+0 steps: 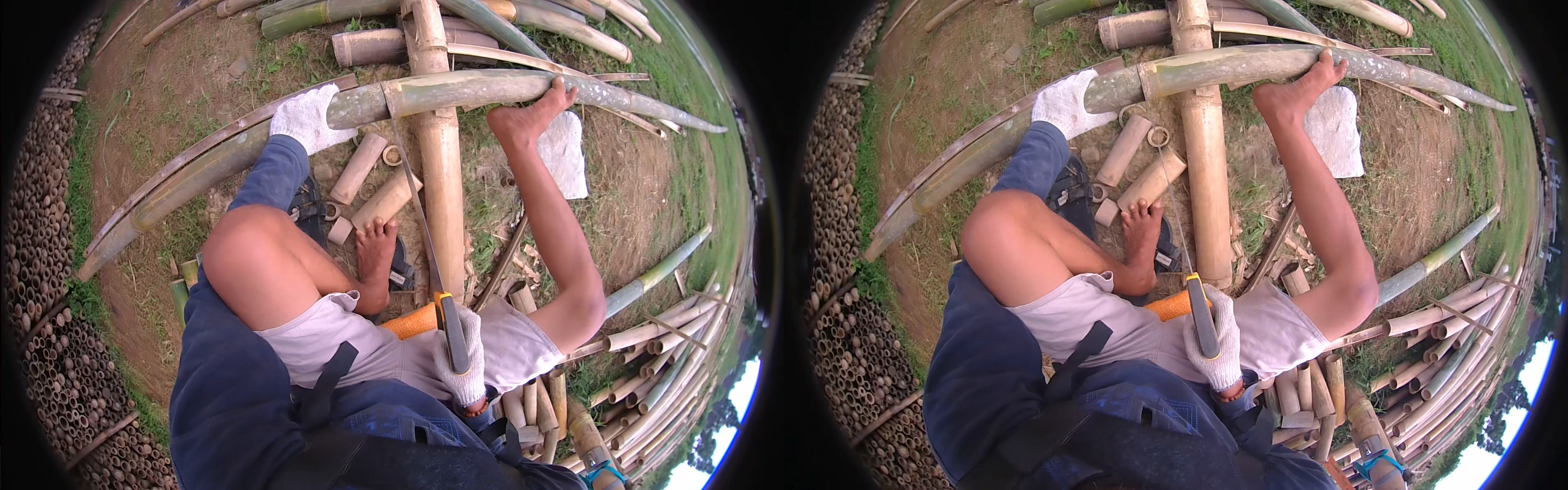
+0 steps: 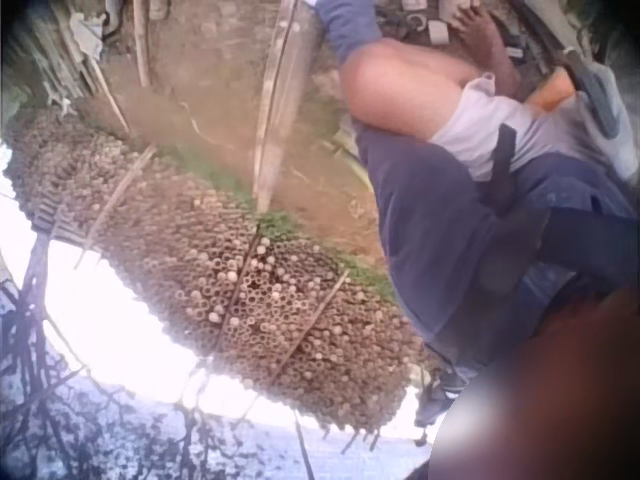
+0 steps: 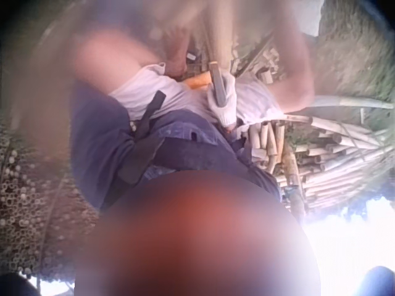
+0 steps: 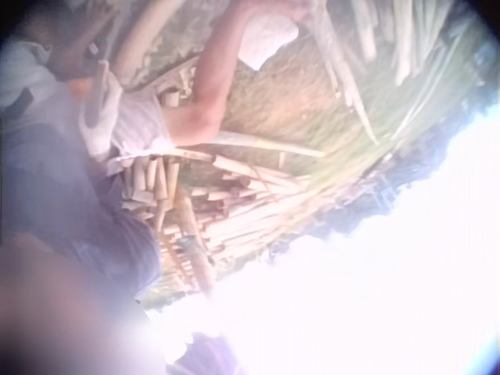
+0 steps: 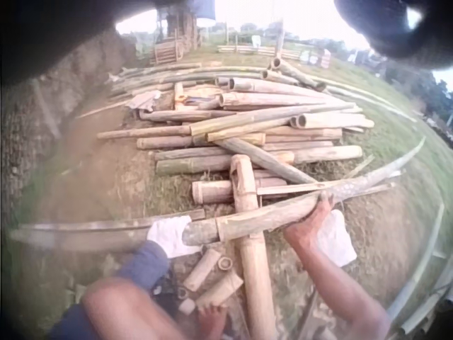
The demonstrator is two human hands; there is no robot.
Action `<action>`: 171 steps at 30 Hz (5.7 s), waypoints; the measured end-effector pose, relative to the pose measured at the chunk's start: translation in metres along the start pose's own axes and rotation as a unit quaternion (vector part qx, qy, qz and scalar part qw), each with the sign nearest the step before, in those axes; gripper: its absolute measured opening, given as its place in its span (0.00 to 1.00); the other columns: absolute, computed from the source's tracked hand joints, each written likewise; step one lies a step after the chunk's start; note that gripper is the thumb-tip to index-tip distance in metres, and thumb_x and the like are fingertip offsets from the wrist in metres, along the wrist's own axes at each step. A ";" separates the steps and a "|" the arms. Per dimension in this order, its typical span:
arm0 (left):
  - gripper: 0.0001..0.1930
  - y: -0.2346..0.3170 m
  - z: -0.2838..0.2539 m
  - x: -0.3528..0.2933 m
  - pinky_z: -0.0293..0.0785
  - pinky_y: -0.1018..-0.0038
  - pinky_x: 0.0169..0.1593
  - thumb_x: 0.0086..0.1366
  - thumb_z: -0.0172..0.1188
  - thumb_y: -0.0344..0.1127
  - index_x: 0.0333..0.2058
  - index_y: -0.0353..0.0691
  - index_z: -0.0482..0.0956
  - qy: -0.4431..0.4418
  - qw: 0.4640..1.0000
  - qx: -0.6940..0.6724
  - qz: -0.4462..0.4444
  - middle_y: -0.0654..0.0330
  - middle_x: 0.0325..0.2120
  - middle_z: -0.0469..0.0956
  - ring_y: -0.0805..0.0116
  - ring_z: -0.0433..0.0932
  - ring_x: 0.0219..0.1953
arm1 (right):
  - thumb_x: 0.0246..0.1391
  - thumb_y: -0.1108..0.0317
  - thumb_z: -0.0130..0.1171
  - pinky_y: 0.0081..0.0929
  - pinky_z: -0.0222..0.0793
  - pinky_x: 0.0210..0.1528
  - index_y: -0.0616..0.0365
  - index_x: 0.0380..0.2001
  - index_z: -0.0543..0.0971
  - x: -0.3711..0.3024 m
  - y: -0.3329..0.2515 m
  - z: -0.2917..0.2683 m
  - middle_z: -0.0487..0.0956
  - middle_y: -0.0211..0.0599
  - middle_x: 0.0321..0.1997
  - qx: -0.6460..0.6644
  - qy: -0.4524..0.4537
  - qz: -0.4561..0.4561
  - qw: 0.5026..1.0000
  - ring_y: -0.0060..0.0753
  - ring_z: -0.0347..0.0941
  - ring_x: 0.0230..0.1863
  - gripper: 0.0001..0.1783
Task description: The person sits on the ground and uses a hand saw to cut long bamboo poles into shorter sections. They hold the bamboo with their hands and feet, saw through the material, and place the cut pieces aside.
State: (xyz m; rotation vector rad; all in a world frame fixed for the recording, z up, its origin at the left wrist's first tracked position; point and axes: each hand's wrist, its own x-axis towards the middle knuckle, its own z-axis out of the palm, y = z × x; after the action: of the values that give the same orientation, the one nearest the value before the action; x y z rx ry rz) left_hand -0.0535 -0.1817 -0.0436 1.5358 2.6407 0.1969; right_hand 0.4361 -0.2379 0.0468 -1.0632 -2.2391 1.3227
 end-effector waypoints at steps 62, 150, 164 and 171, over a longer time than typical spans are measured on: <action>0.51 0.005 -0.008 -0.001 0.82 0.54 0.66 0.53 0.81 0.70 0.70 0.47 0.77 0.005 1.000 0.003 0.011 0.50 0.63 0.85 0.47 0.85 0.63 | 0.65 0.67 0.68 0.48 0.82 0.60 0.55 0.64 0.75 0.177 0.046 0.089 0.82 0.53 0.60 0.094 0.064 -0.049 0.992 0.65 0.83 0.61 0.26; 0.48 -0.006 0.003 0.005 0.81 0.51 0.65 0.54 0.78 0.68 0.67 0.44 0.78 -0.035 0.998 -0.043 0.029 0.46 0.59 0.86 0.43 0.85 0.61 | 0.69 0.72 0.63 0.45 0.75 0.67 0.64 0.68 0.73 0.002 0.063 0.033 0.79 0.52 0.60 -0.009 0.014 -0.059 0.998 0.55 0.80 0.61 0.26; 0.53 0.003 -0.013 0.005 0.78 0.53 0.70 0.53 0.79 0.70 0.71 0.45 0.75 -0.064 0.997 -0.035 0.005 0.46 0.65 0.83 0.45 0.82 0.66 | 0.63 0.76 0.65 0.45 0.79 0.64 0.61 0.66 0.76 0.093 0.059 0.073 0.81 0.54 0.61 0.057 0.053 -0.065 0.995 0.60 0.83 0.61 0.27; 0.52 -0.007 0.003 0.009 0.80 0.52 0.67 0.53 0.79 0.69 0.71 0.47 0.75 -0.054 0.998 -0.034 0.008 0.47 0.62 0.84 0.45 0.84 0.63 | 0.63 0.76 0.67 0.45 0.79 0.66 0.60 0.66 0.76 0.051 0.040 0.043 0.82 0.52 0.61 0.023 0.024 -0.015 0.999 0.58 0.83 0.64 0.29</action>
State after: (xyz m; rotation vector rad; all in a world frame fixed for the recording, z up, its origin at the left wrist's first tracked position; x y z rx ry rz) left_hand -0.0634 -0.1769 -0.0474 1.5030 2.5137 0.1970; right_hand 0.3934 -0.2141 -0.0142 -1.0309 -2.1700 1.3161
